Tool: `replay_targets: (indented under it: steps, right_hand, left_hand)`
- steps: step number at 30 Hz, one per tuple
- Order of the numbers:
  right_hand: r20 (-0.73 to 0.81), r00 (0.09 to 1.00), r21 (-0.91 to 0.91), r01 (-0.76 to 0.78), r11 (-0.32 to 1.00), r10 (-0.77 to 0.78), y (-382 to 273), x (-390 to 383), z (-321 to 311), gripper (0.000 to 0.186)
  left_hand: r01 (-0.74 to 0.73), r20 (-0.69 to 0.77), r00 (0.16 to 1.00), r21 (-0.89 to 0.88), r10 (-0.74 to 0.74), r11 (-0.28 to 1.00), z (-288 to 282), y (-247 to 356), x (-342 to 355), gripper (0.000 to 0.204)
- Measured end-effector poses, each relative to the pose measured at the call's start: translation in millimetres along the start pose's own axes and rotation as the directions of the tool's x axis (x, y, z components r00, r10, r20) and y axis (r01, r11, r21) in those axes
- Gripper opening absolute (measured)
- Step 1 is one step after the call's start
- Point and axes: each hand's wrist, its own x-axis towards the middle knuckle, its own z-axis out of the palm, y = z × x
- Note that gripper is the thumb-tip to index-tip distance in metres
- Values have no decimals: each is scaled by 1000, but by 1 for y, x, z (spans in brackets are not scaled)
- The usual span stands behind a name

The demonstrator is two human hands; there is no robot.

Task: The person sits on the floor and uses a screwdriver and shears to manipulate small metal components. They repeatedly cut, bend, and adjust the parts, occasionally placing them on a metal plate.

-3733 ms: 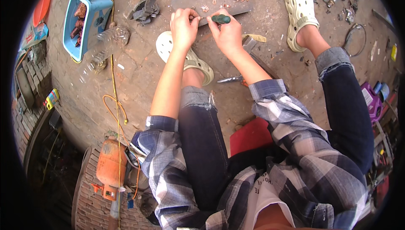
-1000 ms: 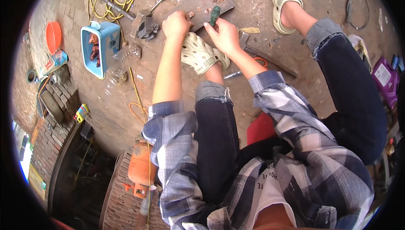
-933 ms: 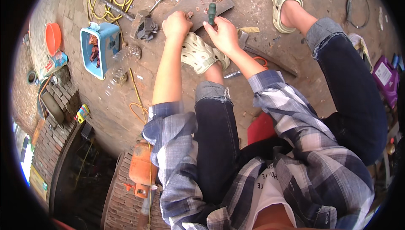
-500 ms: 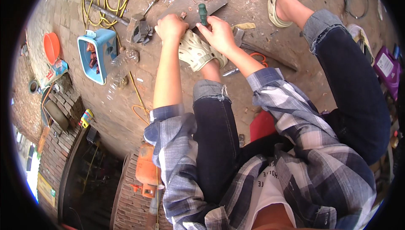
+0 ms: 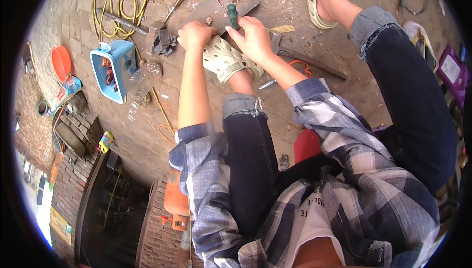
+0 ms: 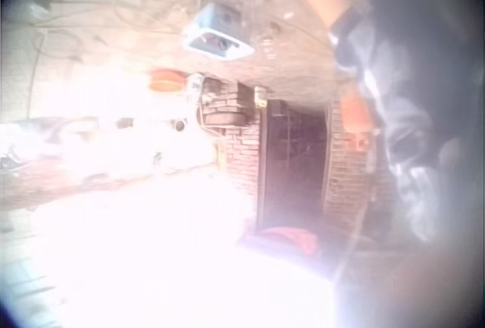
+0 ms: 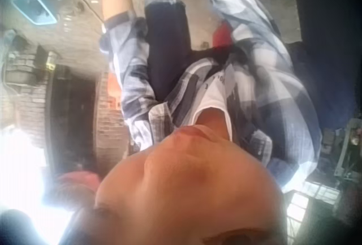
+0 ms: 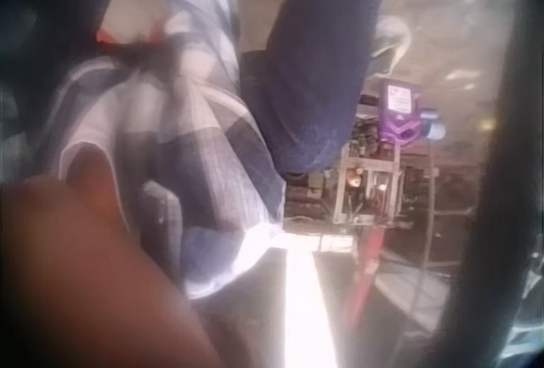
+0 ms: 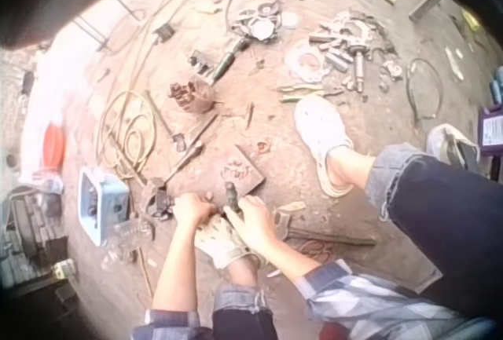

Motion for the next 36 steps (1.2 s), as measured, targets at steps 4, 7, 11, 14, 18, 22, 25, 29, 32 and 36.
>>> replay_targets:
  steps: [4, 7, 11, 14, 18, 22, 25, 29, 32, 36]
  right_hand:
    - [-65, 996, 135, -59, 989, 68, -5, -1, -1, 26]
    - [-22, 995, 143, -97, 985, 101, -8, 3, -3, 27]
    - [55, 994, 167, -101, 981, 93, -10, 7, 1, 24]
    - [87, 996, 200, 0, 980, -18, -9, 14, 8, 20]
    - [281, 941, 180, 140, 974, -187, 7, 33, 20, 19]
    - [388, 888, 80, 235, 969, -247, 11, 51, 19, 23]
    - [422, 859, 89, 278, 957, -289, 11, 53, 20, 23]
    - [403, 849, 138, 313, 940, -342, 8, 52, 23, 23]
    - [409, 843, 187, 297, 936, -349, 6, 54, 25, 23]
    - [453, 823, 164, 302, 939, -344, 3, 55, 25, 23]
  left_hand:
    - [-69, -35, 997, -89, 66, 994, 2, -11, -1, 28]
    - [-101, -158, 985, -242, 64, 965, -4, -16, -13, 31]
    - [-365, -539, 823, -261, 179, 894, 8, -39, -22, 28]
    - [-304, -457, 888, -498, 52, 812, 11, -42, -38, 18]
    - [-489, -631, 758, -380, 167, 786, 17, -41, -47, 19]
    - [-585, -552, 802, -651, 228, 484, 7, -32, -55, 19]
    - [-602, -512, 798, -700, 318, 384, -7, -23, -62, 27]
    - [-602, -463, 787, -722, 408, 341, -24, -7, -66, 34]
    - [-617, -472, 770, -724, 430, 310, -27, -1, -62, 32]
    - [-602, -474, 784, -740, 401, 301, -28, -2, -56, 28]
